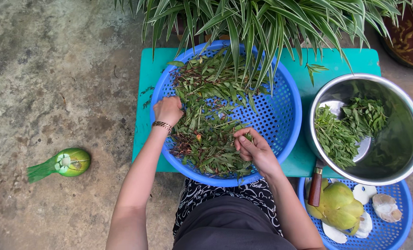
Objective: The person sits at a low table outdoors and manually separates green leaves from stems. They pick up bunches of leafy greens from a blue plastic basket, strip the leaves from the stems by hand, and place the leaves into a stainless steel bowl. The stems are discarded back into the basket.
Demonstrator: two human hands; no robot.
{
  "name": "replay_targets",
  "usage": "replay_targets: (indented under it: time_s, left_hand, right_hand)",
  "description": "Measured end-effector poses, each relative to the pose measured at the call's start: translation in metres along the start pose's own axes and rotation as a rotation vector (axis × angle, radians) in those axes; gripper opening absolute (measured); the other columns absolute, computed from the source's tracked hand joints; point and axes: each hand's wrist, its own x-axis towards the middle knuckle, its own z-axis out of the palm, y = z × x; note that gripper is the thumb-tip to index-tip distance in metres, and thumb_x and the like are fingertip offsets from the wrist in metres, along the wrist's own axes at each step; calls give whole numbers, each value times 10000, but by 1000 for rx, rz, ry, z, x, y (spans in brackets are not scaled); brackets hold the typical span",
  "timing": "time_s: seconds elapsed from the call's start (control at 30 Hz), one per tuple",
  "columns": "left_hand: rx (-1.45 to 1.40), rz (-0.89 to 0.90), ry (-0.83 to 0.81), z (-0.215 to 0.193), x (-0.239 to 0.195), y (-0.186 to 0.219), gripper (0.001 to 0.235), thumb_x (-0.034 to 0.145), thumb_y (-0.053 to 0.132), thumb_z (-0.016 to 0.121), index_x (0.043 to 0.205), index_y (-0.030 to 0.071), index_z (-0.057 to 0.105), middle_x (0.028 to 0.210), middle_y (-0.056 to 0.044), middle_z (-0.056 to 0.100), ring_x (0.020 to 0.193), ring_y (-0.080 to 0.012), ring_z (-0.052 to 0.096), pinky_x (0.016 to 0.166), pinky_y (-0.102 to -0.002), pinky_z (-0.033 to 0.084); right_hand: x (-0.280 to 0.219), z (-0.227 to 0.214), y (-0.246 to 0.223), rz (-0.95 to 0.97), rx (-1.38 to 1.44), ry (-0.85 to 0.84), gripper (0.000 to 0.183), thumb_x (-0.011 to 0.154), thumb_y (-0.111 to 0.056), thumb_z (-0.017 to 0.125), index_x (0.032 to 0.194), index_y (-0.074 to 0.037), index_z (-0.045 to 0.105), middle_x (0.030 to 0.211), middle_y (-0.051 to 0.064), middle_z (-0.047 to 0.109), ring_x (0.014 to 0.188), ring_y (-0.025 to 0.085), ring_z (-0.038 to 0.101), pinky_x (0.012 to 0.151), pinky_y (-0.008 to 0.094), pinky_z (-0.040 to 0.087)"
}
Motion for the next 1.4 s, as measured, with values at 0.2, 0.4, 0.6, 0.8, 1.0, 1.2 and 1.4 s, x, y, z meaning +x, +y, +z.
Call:
replay_targets:
  time_s: [0.2, 0.4, 0.6, 0.8, 1.0, 1.2, 1.4]
  left_hand:
    - [31, 96, 145, -12, -15, -2, 125, 805, 151, 761, 928, 161, 775, 895, -115, 769, 833, -313, 746, 749, -445, 583]
    - [357, 128, 61, 27, 2, -3, 111, 816, 91, 730, 913, 126, 772, 919, -150, 762, 891, -319, 753, 771, -429, 600]
    - [-256, 30, -81, -29, -16, -3, 265, 790, 209, 796, 1035, 116, 759, 975, -71, 789, 894, -245, 745, 805, -378, 561]
    - [-1076, 201, -342, -26, -53, 16, 162, 912, 78, 710, 1064, 47, 755, 1026, -13, 791, 892, -66, 716, 809, -235, 577]
    - [-1336, 279, -297, -31, -91, 53, 104, 937, 79, 740, 1024, 21, 742, 1036, -18, 707, 967, -89, 686, 847, -251, 557]
    - [-1575, 227, -342, -10, -109, 77, 134, 963, 114, 704, 1058, 24, 735, 1076, -43, 742, 1030, -97, 694, 946, -249, 528]
    - [-1843, 86, -422, 26, -113, 82, 197, 1002, 113, 691, 1183, 43, 726, 1130, -18, 729, 918, -65, 597, 778, -237, 436]
  right_hand:
    - [6, -2, 12, -95, -85, 48, 105, 992, -126, 674, 1004, -41, 614, 696, -56, 470, 528, 43, 331, 470, 246, 227]
    - [4, -1, 17, -53, 76, 19, 115, 1015, -157, 629, 1002, -43, 622, 644, -77, 408, 502, 36, 293, 455, 235, 207]
    - [2, -4, 9, -49, 25, 28, 225, 1046, -196, 555, 1069, 0, 662, 653, -51, 445, 534, 48, 324, 473, 244, 241]
    - [3, 14, 7, -45, -193, 31, 153, 975, -148, 672, 1022, -26, 750, 709, -48, 553, 554, 37, 379, 486, 224, 266]
    - [9, 23, 5, -197, -343, 63, 119, 933, -124, 722, 1003, -46, 780, 926, -14, 752, 793, 31, 611, 675, 196, 447]
    - [12, 15, 9, -219, -310, 70, 143, 948, -136, 731, 1043, -47, 791, 884, -21, 717, 754, 16, 563, 664, 192, 422]
    - [18, 9, 27, -129, -170, 78, 151, 901, -111, 757, 1022, -26, 789, 799, -40, 688, 546, 12, 432, 478, 210, 297]
